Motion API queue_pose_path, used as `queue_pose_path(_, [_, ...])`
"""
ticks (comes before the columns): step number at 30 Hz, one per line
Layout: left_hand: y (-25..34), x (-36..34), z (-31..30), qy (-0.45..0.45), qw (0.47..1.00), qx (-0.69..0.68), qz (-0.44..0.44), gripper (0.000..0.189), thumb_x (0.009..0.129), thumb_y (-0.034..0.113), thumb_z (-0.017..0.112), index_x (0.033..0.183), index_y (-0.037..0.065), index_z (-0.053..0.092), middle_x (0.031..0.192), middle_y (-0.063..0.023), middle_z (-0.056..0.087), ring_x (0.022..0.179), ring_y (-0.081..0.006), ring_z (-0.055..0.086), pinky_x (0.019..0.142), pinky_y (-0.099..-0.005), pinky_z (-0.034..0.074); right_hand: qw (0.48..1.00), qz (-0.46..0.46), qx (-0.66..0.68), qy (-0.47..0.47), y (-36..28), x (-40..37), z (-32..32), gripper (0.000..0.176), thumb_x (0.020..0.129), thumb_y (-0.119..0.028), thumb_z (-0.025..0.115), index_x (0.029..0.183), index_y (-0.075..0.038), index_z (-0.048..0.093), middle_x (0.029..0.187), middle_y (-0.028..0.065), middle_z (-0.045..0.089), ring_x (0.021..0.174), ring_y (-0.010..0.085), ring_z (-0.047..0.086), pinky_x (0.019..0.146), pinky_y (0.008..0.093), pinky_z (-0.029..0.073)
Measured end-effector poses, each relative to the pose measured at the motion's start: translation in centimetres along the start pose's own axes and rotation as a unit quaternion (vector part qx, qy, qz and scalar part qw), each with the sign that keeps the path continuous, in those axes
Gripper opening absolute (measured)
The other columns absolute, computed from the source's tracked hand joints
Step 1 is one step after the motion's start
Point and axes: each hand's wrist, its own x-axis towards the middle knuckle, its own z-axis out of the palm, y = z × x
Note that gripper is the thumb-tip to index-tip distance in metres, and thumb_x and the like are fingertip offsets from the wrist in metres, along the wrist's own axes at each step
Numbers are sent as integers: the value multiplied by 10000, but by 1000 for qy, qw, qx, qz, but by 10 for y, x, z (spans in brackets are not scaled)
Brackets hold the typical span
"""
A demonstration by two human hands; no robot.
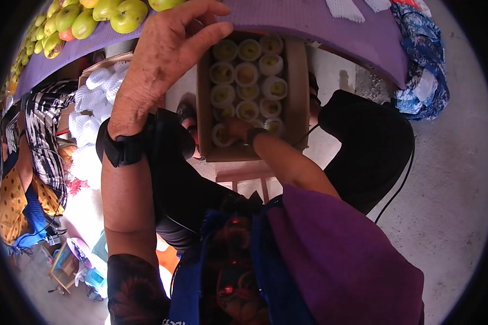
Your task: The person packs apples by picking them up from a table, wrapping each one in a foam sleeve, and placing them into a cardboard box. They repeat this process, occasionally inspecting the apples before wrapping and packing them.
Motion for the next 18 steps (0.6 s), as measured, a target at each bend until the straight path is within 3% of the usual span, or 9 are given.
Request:
queue_pose_path(3, [3, 2, 3, 2, 999, -4, -39, 241, 859, 127, 671, 998, -53, 593, 717, -105, 583, 616, -158, 532, 557, -296, 446, 995, -17, -57, 74, 3, -2, 7, 651, 572, -360, 828, 1094, -21, 638, 1070, 209, 644, 1101, 325, 579, 943, 414, 449])
queue_pose_path(5, [4, 3, 3, -3, 998, -1, -60, 234, 861, 121, 665, 999, -53, 594, 724, -110, 589, 616, -162, 541, 551, -300, 445, 984, -57, -125, 110, -2, -6, 5, 466, 637, -309, 780, 992, -26, 673, 1001, 203, 659, 1032, 335, 608, 894, 422, 476])
queue_pose_path(6, [4, 2, 2, -3, 998, -1, -59, 234, 861, 121, 665, 999, -53, 594, 724, -110, 589, 616, -162, 541, 551, -300, 445, 984, -56, -125, 111, -1, -6, 6, 466, 637, -309, 780, 992, -26, 673, 1001, 203, 659, 1032, 335, 608, 894, 422, 476])
queue_pose_path(8, [5, -2, 0, 13, 999, -28, -17, 218, 851, 100, 667, 992, -51, 598, 726, -115, 594, 624, -174, 554, 558, -297, 447, 977, -58, -145, 148, 0, -5, 10, 338, 694, -270, 725, 932, -32, 685, 980, 203, 661, 968, 341, 624, 856, 416, 493])
queue_pose_path(11, [2, -1, -5, -23, 999, 39, 0, 283, 922, 223, 604, 1025, -41, 599, 768, -110, 614, 663, -180, 594, 597, -283, 473, 971, -93, -157, 154, 4, -4, 15, 243, 746, -201, 653, 916, -29, 677, 973, 202, 658, 933, 339, 628, 843, 403, 499])
queue_pose_path(14, [-22, -1, 6, 35, 994, 94, 48, 317, 854, 257, 678, 1090, 48, 644, 817, -99, 661, 743, -191, 618, 686, -306, 488, 965, -151, -152, 152, 10, -6, 13, 284, 799, -184, 563, 1033, -26, 590, 980, 160, 607, 957, 337, 587, 856, 406, 470])
queue_pose_path(18, [-32, 1, 6, 49, 991, 84, 91, 300, 854, 249, 675, 1070, 44, 645, 812, -95, 660, 727, -181, 613, 674, -304, 484, 956, -120, -212, 164, 15, 5, 21, 288, 828, -197, 546, 1055, -24, 587, 998, 166, 607, 953, 349, 587, 871, 405, 466])
